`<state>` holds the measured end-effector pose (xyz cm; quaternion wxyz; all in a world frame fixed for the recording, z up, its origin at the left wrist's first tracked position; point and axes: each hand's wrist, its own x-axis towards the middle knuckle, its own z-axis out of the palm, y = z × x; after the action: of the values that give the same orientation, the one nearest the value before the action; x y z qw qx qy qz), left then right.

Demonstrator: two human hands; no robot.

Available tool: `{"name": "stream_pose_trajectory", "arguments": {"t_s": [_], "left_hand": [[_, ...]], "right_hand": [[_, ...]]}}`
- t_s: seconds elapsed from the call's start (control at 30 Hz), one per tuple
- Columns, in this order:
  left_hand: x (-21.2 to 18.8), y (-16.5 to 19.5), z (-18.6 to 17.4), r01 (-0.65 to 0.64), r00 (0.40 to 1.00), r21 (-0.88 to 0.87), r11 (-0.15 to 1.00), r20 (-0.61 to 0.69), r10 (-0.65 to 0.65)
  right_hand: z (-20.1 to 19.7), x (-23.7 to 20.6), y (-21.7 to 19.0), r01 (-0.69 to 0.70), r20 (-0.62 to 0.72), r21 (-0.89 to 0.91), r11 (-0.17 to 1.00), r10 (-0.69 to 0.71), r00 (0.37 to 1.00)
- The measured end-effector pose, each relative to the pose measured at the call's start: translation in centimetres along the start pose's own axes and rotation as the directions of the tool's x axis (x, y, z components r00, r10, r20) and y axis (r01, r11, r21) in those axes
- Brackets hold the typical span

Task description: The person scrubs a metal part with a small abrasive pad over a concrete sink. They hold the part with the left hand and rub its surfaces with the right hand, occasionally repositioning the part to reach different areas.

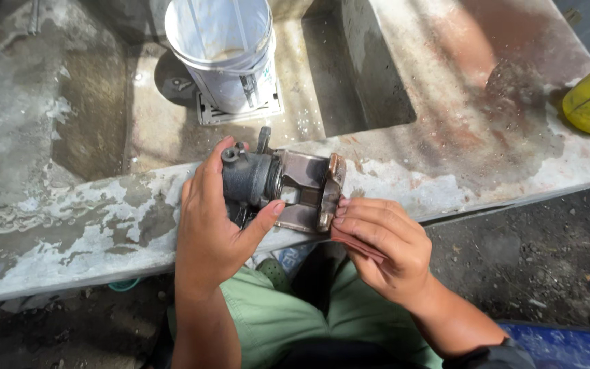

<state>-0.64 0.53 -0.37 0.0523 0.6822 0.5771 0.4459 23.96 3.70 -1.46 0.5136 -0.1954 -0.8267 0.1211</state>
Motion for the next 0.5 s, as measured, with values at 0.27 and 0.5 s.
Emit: {"name": "stream_pose_trajectory", "arguments": {"t_s": [0.27, 0.5], "left_hand": [[0.5, 0.7, -0.3, 0.012, 1.000, 0.036, 0.999, 0.000, -0.012], [0.5, 0.9, -0.5, -0.001, 1.000, 0.058, 0.998, 0.002, 0.001]], "right_hand": [[0.1, -0.1, -0.1, -0.080, -0.016, -0.008, 0.997, 0.080, 0.997], [0.5, -0.1, 0.4, -0.091, 0.012, -0.021, 0.996, 0.091, 0.996]]}}
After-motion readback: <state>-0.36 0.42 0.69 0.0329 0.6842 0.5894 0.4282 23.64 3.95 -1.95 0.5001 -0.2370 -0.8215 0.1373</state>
